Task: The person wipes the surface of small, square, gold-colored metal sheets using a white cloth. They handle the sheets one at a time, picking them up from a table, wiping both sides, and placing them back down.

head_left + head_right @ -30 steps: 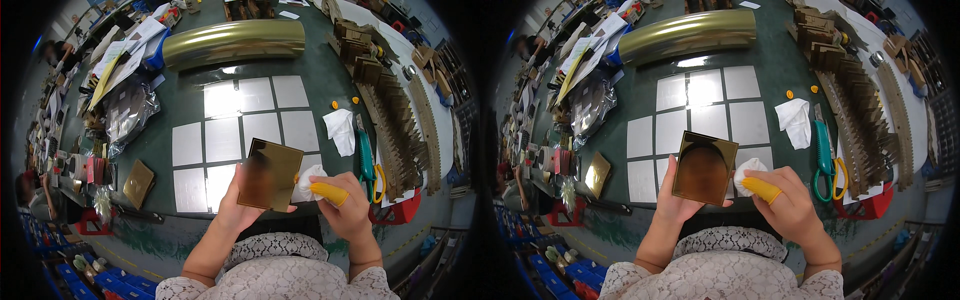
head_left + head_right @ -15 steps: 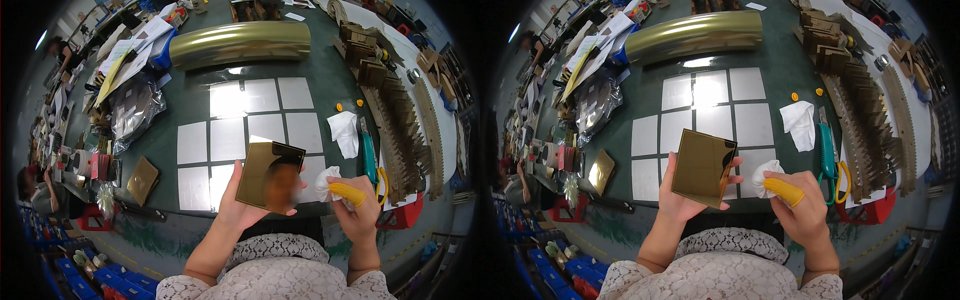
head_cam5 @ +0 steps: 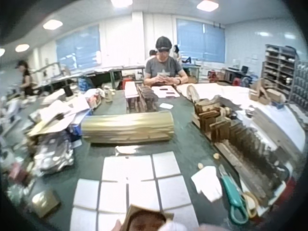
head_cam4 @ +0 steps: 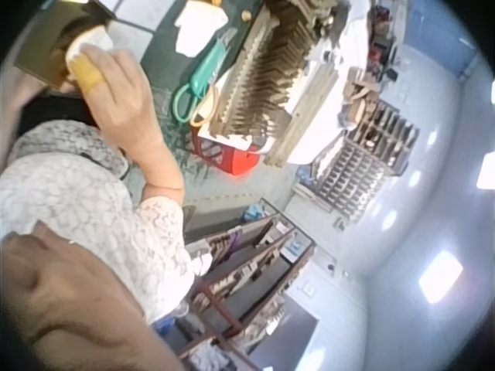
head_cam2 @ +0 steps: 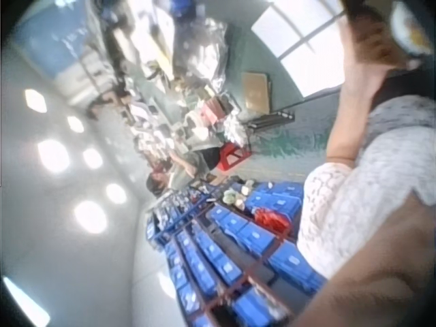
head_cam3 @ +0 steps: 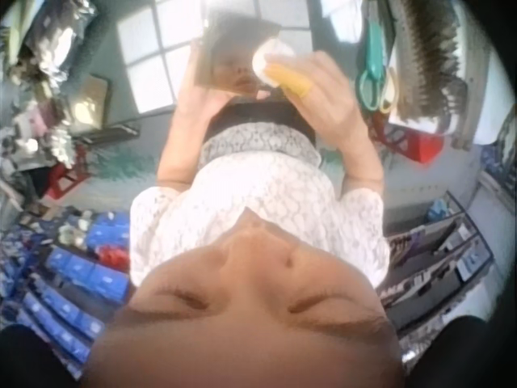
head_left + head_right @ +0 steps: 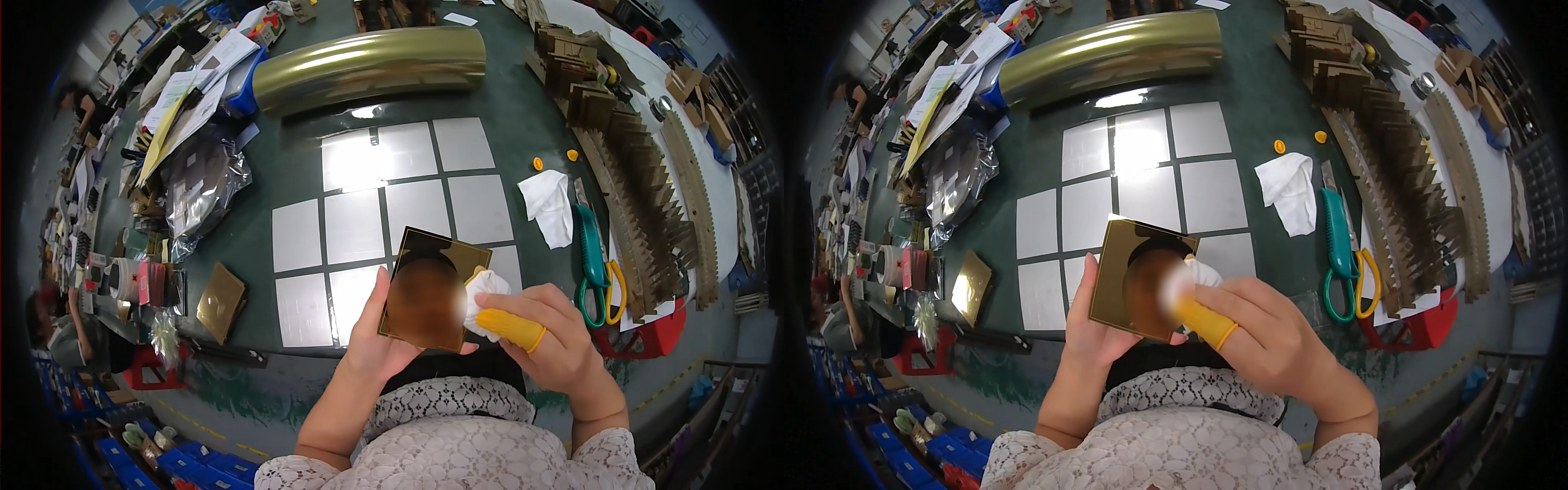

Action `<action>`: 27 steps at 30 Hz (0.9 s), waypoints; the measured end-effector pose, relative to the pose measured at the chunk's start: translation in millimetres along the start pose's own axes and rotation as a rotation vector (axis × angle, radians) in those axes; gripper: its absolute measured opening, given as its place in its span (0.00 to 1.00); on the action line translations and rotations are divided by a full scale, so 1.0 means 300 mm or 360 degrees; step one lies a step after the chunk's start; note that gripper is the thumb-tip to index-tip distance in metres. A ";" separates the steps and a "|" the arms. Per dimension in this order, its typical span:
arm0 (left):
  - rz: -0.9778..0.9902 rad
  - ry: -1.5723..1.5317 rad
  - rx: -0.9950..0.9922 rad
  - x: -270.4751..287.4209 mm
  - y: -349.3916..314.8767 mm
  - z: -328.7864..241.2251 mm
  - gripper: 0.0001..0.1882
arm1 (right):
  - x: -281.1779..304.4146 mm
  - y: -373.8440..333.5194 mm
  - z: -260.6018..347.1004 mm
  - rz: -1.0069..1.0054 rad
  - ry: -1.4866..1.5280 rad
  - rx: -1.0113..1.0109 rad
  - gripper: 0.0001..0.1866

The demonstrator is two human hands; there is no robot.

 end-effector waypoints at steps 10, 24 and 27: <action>0.0146 -0.0014 0.0069 -0.023 0.009 0.024 0.41 | 0.053 0.036 -0.103 -0.0252 -0.0256 0.0002 0.18; 0.0352 -0.0242 0.0131 -0.004 0.026 0.049 0.43 | 0.138 -0.002 -0.138 -0.0358 -0.0327 -0.0285 0.20; -0.0070 0.0125 -0.0026 0.004 0.034 0.024 0.39 | 0.124 0.000 -0.118 -0.0324 -0.0273 -0.0208 0.20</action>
Point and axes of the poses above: each hand's wrist, its own y-axis towards the middle knuckle, its own x-axis out of the back of the hand, z = x × y, the point moved 9 cm from there along y, towards the middle knuckle, and after that the axes turned 5 degrees about -y, right-handed, at the moved point
